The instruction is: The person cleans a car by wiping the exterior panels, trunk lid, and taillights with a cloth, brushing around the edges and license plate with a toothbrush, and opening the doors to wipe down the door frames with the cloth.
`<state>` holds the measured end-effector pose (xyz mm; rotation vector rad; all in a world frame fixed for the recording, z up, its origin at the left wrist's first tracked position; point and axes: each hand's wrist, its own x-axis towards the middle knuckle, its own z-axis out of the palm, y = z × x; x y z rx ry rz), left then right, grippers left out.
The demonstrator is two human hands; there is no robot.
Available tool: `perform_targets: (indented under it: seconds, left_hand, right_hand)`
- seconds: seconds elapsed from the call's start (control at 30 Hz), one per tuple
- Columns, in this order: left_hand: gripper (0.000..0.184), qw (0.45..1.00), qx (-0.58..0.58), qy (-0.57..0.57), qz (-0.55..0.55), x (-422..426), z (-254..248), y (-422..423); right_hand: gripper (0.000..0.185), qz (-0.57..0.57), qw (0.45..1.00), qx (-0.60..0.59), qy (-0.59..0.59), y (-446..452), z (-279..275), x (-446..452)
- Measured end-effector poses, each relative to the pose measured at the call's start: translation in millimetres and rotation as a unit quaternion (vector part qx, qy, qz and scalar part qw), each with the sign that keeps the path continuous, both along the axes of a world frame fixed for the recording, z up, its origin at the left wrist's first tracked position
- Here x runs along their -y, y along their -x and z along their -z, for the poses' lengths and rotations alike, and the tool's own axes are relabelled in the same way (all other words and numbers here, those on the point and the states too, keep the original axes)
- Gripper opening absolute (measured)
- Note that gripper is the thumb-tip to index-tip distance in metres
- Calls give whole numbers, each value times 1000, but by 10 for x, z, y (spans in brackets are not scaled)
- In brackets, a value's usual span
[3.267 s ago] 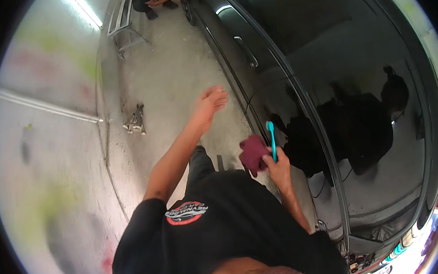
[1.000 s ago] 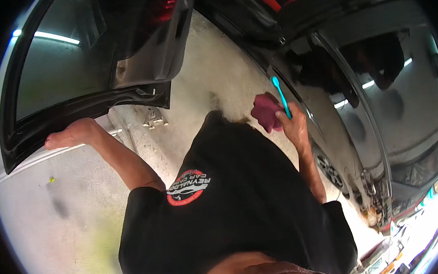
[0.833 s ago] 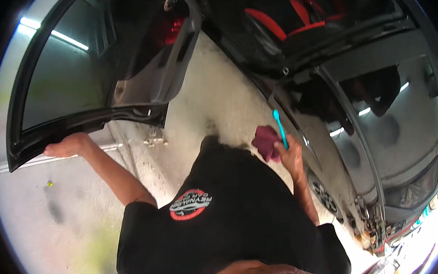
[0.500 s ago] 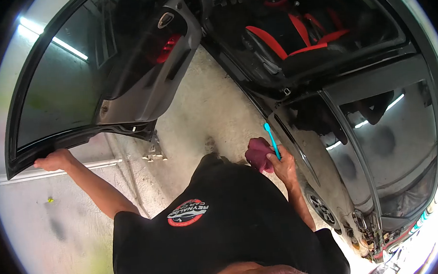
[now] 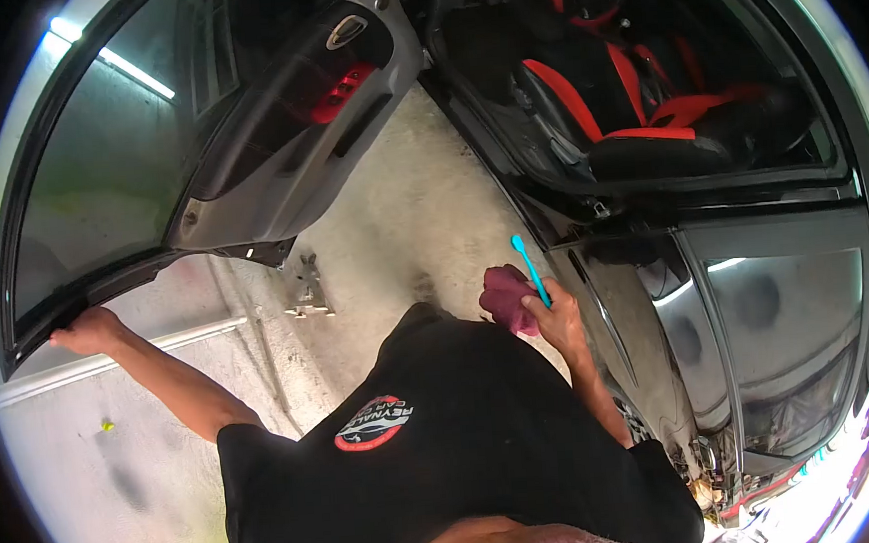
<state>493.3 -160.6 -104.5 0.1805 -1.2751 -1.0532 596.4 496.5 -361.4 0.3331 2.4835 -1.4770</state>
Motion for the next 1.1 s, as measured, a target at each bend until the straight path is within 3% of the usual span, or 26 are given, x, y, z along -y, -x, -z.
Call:
perform_targets:
  seconds: [0.43, 0.6, 0.73, 0.77, 0.83, 0.87, 0.93, 0.97, 1.0, 1.03, 1.07, 1.1]
  left_hand:
    - [72, 998, 56, 8, 14, 207, -37, 118]
    - [68, 998, 58, -20, 11, 351, 46, 57]
    - [53, 997, 29, -39, -67, 697, 332, -81]
    - [45, 980, 32, -105, -165, 260, 379, 66]
    - [42, 955, 29, -178, -235, 841, 1040, -384]
    - [41, 967, 94, -141, -193, 301, 1324, -199]
    - [49, 871, 369, -70, -316, -309, 2304, -49]
    - [55, 853, 423, -149, -266, -780, 2783, 155]
    - [54, 876, 386, -263, -125, -1318, 3122, 521]
    - [53, 850, 426, -309, -38, -1848, 3552, 716]
    - [51, 824, 491, -268, 86, -2476, 3659, 1030]
    - [60, 769, 491, -369, 175, -2950, 3693, 1428]
  right_hand:
    - [30, -125, 991, 16, 45, 1248, -42, 723]
    - [30, -131, 988, -39, 76, 1760, 293, 698]
    - [33, -154, 985, 28, 75, 2436, 259, 600]
    - [34, -161, 983, 49, 76, 2635, 304, 562]
    - [35, -159, 983, -3, 93, 2969, 582, 494]
    - [35, -160, 982, -27, 101, 3166, 689, 445]
    - [35, -139, 982, -8, 128, 3603, 621, 427]
    - [36, -128, 982, 3, 138, 3769, 597, 404]
    - [35, -117, 981, 22, 150, 3930, 622, 397]
    - [35, -104, 981, 39, 161, 4070, 652, 400]
    - [35, -90, 979, 59, 170, 4171, 686, 411]
    - [35, -89, 971, 90, 202, 4271, 742, 416]
